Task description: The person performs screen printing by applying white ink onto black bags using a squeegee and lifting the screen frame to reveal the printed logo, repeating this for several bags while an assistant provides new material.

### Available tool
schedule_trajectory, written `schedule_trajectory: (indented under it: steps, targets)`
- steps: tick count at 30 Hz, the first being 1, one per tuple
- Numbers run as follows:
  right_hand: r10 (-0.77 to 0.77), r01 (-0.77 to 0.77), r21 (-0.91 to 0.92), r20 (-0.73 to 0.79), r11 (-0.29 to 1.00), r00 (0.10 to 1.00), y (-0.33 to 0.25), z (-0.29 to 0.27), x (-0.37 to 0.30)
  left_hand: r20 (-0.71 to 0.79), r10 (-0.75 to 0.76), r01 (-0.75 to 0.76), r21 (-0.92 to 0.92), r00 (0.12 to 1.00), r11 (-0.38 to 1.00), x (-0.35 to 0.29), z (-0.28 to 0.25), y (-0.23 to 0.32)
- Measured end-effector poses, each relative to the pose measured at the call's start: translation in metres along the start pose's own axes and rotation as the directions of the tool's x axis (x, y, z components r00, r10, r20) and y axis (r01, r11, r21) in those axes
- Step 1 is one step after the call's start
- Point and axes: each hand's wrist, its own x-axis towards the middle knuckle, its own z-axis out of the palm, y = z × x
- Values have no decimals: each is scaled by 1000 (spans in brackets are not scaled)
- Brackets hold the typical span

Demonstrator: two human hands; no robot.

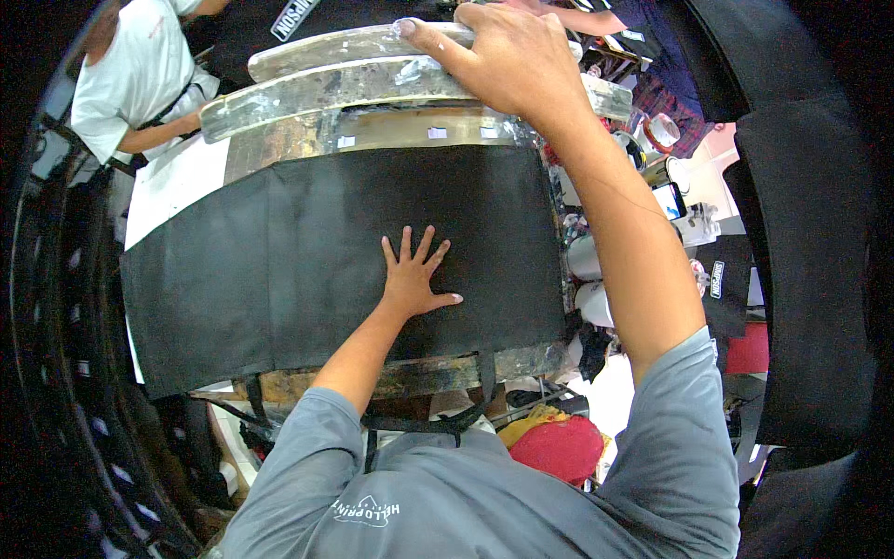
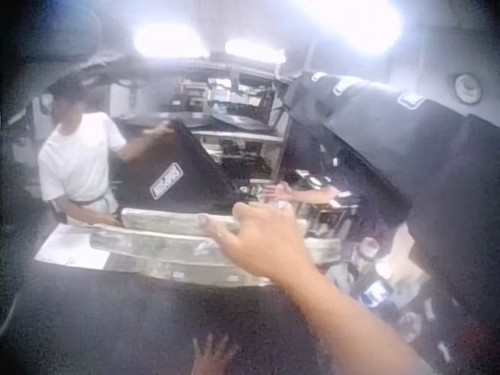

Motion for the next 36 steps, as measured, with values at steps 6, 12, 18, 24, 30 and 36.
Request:
schedule_trajectory:
  steps: [6, 12, 18, 24, 30, 36]
  targets:
    - [16, -16, 0, 43, 1000, 999, -3, -3, 4, 49, -35, 34, 3, 998, 999, 17, -5, 1]
    - [-29, 30, -143, 4, 989, 1000, 1, 5, 3, 5, 22, -22, -40, 1000, 999, 23, -6, -10]
    - [-39, 35, -75, -50, 997, 998, 3, 14, -6, -130, -119, 80, -273, 984, 959, 19, -69, -15]
    - [-26, 39, -47, 255, 998, 967, -5, 32, -72, -310, -441, -520, -684, 842, -512, -94, -239, -30]
    - [25, -67, 65, 506, 996, 862, 14, 120, -146, 316, -513, -92, -777, 798, -623, -155, -135, -31]
    - [27, -45, 9, 659, 999, 752, -16, 125, -186, 446, -484, 52, -773, 753, -632, -165, -69, -53]
